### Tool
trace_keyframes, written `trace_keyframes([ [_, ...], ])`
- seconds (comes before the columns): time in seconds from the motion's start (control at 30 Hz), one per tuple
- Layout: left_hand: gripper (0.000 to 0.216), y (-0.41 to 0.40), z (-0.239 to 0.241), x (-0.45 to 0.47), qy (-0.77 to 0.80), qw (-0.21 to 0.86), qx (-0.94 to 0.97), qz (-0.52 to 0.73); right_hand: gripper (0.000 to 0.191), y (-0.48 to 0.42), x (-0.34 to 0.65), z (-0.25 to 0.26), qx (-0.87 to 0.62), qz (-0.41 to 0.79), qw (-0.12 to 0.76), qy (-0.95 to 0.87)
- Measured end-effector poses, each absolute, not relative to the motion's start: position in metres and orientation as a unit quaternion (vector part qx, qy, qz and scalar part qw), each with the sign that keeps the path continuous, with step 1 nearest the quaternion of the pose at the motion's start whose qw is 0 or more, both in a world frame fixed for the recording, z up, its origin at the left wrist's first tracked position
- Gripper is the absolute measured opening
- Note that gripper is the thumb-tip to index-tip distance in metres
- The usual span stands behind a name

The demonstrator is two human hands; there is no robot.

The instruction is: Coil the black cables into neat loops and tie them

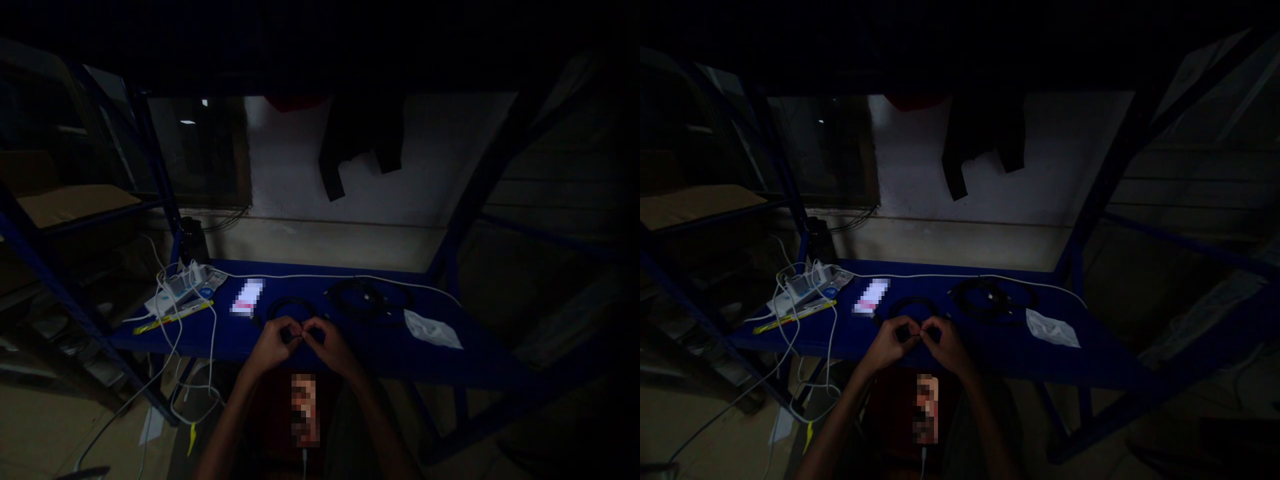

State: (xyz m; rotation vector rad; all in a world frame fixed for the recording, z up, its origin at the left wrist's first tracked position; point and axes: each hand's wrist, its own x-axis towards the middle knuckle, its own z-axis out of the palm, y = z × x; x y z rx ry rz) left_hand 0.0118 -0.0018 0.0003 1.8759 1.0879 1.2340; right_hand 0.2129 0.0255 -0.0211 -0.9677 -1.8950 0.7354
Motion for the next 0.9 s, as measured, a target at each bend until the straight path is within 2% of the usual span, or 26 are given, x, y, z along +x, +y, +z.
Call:
trace_keyframes([
  [0.5, 0.016, 0.0007, -0.0027, 0.0118, 0.4, 0.312, 0.72, 0.474, 0.007, 0.0228, 0.2127, -0.0144, -0.368, 0.31, 0.429, -0.765],
  [0.9, 0.009, 0.0003, -0.0002, 0.0084, 0.404, 0.316, 0.709, 0.484, 0.008, 0.0246, 0.2147, -0.0133, -0.357, 0.31, 0.416, -0.777],
])
